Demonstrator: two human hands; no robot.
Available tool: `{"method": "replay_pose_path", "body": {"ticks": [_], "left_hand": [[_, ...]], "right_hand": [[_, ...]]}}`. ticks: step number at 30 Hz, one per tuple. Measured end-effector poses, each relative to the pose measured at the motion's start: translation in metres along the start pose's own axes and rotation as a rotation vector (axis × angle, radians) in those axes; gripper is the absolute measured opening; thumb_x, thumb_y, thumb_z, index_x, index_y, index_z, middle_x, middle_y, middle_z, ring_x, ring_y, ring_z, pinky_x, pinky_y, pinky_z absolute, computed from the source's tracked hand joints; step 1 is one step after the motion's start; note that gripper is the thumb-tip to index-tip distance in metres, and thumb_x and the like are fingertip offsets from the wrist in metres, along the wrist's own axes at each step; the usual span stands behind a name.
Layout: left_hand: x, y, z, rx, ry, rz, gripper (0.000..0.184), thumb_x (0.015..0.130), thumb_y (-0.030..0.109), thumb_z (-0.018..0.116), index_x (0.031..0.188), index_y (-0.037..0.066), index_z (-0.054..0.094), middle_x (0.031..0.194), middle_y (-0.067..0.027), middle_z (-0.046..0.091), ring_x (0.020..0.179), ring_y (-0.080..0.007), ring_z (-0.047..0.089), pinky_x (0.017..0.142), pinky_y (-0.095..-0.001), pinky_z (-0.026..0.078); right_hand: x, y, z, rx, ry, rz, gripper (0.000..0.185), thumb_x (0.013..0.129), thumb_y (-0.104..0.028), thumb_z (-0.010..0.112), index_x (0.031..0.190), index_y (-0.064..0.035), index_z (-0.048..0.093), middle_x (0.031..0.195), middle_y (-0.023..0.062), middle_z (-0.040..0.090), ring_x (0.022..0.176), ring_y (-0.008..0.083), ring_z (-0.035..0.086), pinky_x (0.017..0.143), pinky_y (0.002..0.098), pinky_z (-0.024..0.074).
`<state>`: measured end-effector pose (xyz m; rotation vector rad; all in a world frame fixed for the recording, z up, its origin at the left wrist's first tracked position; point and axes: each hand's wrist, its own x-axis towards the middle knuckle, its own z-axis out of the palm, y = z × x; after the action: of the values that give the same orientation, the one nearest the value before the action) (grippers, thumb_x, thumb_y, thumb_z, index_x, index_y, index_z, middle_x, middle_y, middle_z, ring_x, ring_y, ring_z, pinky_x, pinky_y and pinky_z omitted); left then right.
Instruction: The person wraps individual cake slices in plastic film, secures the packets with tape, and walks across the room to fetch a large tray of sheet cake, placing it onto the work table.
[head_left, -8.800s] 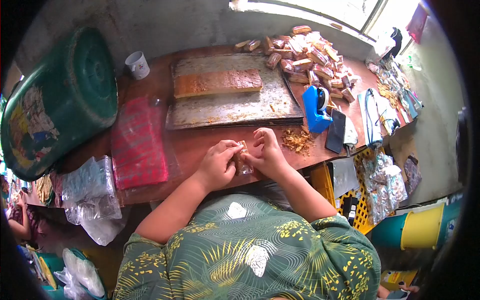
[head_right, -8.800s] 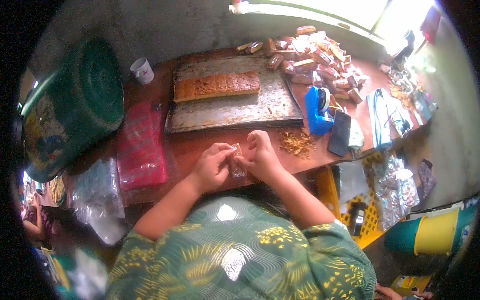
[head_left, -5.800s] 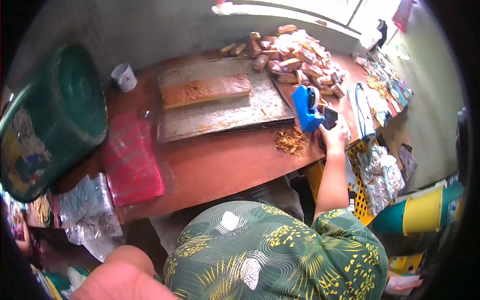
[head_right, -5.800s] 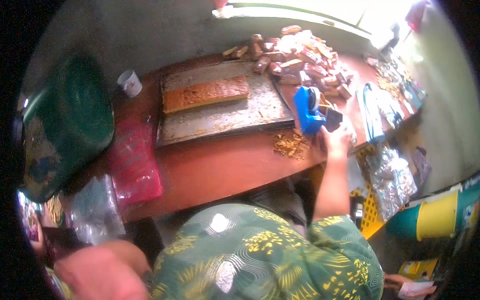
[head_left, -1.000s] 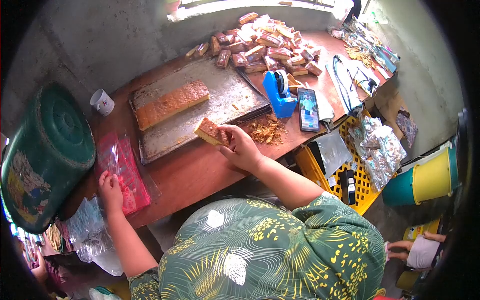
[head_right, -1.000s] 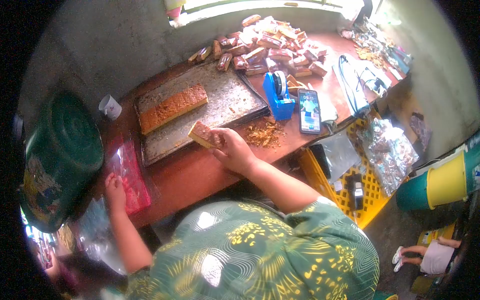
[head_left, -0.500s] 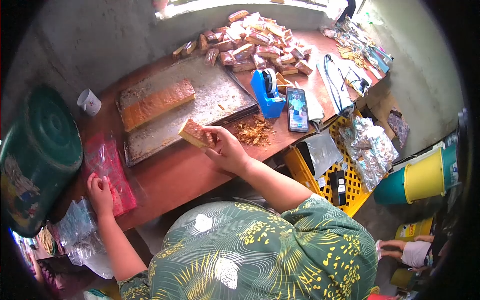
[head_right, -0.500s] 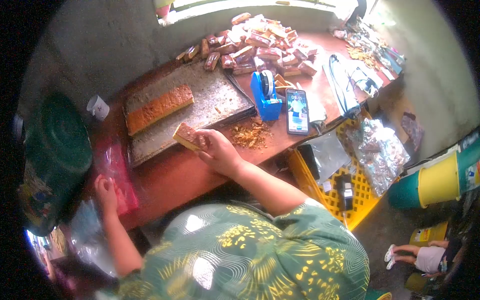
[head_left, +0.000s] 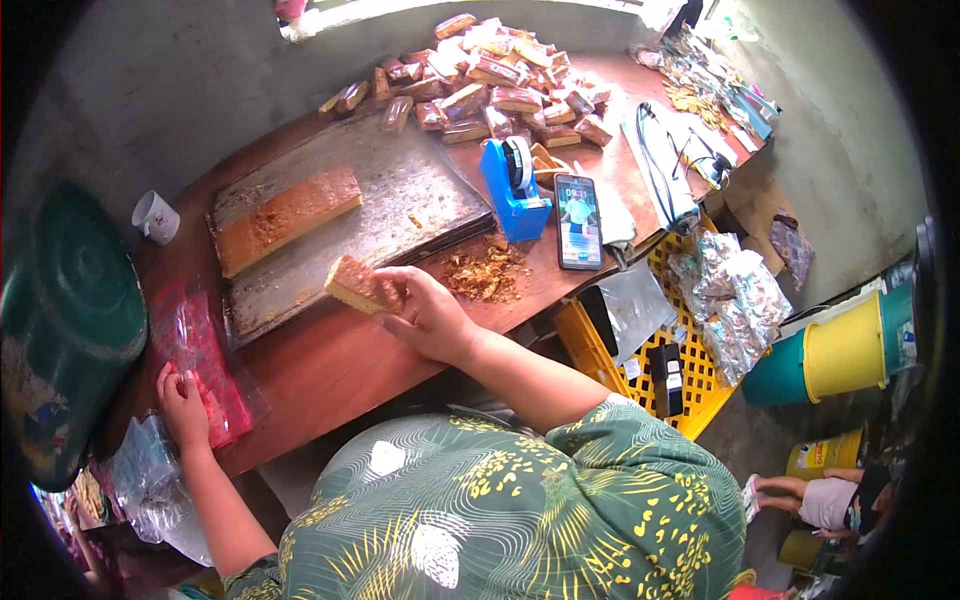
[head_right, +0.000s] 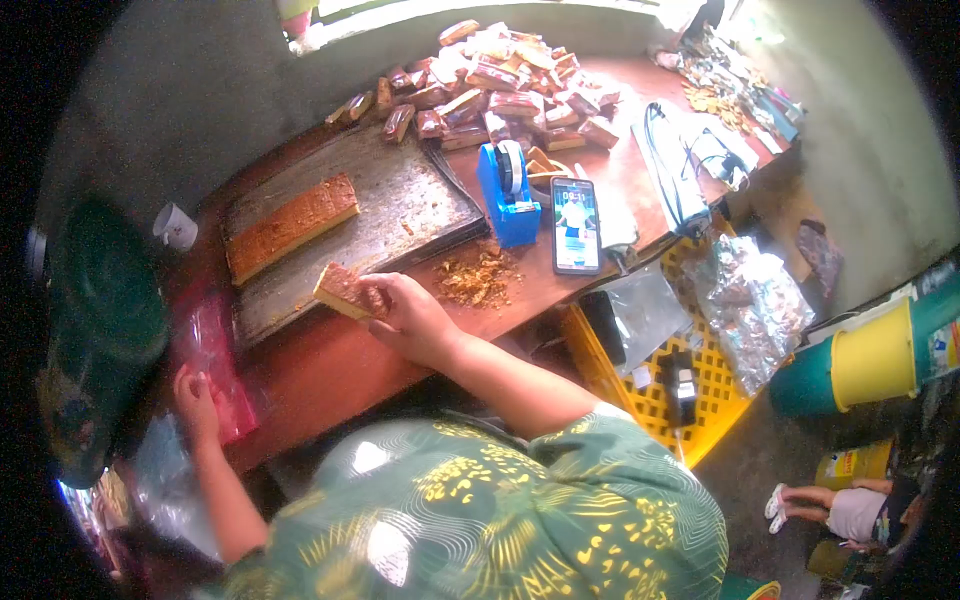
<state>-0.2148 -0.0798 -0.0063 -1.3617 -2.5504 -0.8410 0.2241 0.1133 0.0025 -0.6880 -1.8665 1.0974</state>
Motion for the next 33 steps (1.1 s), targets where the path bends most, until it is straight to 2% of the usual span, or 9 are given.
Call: {"method": "replay_pose_path", "body": {"ticks": [8,11,18,20,23,25,30,31,33], "left_hand": [[0.004,-0.027,0.012,-0.034,0.028,0.011,0.026,0.102,0.024,0.061,0.094,-0.002,0.059,0.141,-0.0171,0.056,0.124,-0.0361,0.056,0.107,-0.0434,0.043],[0.002,-0.015,0.007,-0.043,0.003,-0.031,0.027,0.102,0.024,0.061,0.092,-0.002,0.059,0.141,-0.0175,0.056,0.124,-0.0362,0.056,0.106,-0.0439,0.043],[0.004,-0.015,0.005,0.016,0.006,0.015,0.028,0.101,0.023,0.061,0.092,-0.003,0.058,0.141,-0.0175,0.056,0.122,-0.0358,0.057,0.104,-0.0431,0.045],[0.003,-0.020,0.008,0.014,0.024,0.027,0.027,0.101,0.023,0.061,0.093,-0.003,0.059,0.141,-0.0174,0.056,0.122,-0.0356,0.058,0.104,-0.0429,0.045],[0.006,-0.025,0.008,-0.070,-0.044,-0.069,0.027,0.103,0.024,0.060,0.102,-0.003,0.063,0.146,-0.0174,0.051,0.127,-0.0331,0.054,0.107,-0.0423,0.044],[0.007,-0.031,0.009,-0.001,-0.035,-0.014,0.026,0.103,0.023,0.059,0.103,-0.003,0.063,0.147,-0.0158,0.050,0.124,-0.0310,0.056,0.103,-0.0408,0.047],[0.005,-0.031,0.014,-0.077,0.040,-0.007,0.026,0.101,0.022,0.062,0.096,-0.003,0.060,0.139,-0.0174,0.058,0.120,-0.0341,0.059,0.102,-0.0414,0.046],[0.003,-0.024,0.011,-0.088,0.035,-0.024,0.026,0.101,0.022,0.062,0.096,-0.003,0.061,0.139,-0.0176,0.058,0.119,-0.0342,0.059,0.102,-0.0413,0.046],[0.001,-0.016,0.007,-0.107,0.022,-0.054,0.025,0.100,0.022,0.062,0.096,-0.002,0.061,0.139,-0.0180,0.058,0.120,-0.0344,0.058,0.102,-0.0414,0.046]], "right_hand": [[-0.001,0.006,-0.003,0.080,-0.013,-0.016,0.058,0.081,-0.007,0.079,0.134,-0.0038,0.055,0.126,0.0186,0.062,0.120,0.0359,0.060,0.104,0.0422,0.0482],[0.000,0.001,-0.005,0.063,-0.011,-0.038,0.058,0.081,-0.008,0.079,0.134,-0.0045,0.055,0.126,0.0186,0.062,0.119,0.0363,0.060,0.103,0.0427,0.0483],[0.001,0.003,-0.006,0.048,-0.022,-0.040,0.055,0.082,-0.010,0.079,0.132,-0.0052,0.056,0.122,0.0185,0.063,0.115,0.0379,0.061,0.100,0.0436,0.0495],[0.003,0.008,-0.004,-0.020,0.011,-0.072,0.054,0.081,-0.010,0.079,0.131,-0.0052,0.056,0.120,0.0187,0.064,0.113,0.0389,0.061,0.100,0.0442,0.0497],[0.019,0.013,-0.001,-0.200,0.092,-0.097,0.053,0.081,-0.011,0.079,0.129,-0.0052,0.056,0.116,0.0192,0.065,0.112,0.0402,0.061,0.099,0.0451,0.0499],[0.031,0.013,-0.004,-0.295,0.136,-0.086,0.052,0.082,-0.012,0.079,0.128,-0.0052,0.057,0.115,0.0194,0.065,0.111,0.0407,0.062,0.098,0.0452,0.0500],[0.041,0.000,-0.018,-0.532,0.110,-0.174,0.056,0.087,-0.028,0.077,0.136,-0.0093,0.057,0.135,0.0170,0.059,0.124,0.0370,0.057,0.106,0.0494,0.0441],[0.039,-0.012,-0.028,-0.542,0.127,-0.204,0.051,0.087,-0.027,0.077,0.133,-0.0103,0.060,0.132,0.0157,0.061,0.125,0.0358,0.057,0.106,0.0491,0.0438],[0.026,-0.023,-0.057,-0.617,0.196,-0.254,0.046,0.088,-0.022,0.078,0.129,-0.0083,0.063,0.127,0.0138,0.066,0.117,0.0333,0.062,0.103,0.0454,0.0460]]}}
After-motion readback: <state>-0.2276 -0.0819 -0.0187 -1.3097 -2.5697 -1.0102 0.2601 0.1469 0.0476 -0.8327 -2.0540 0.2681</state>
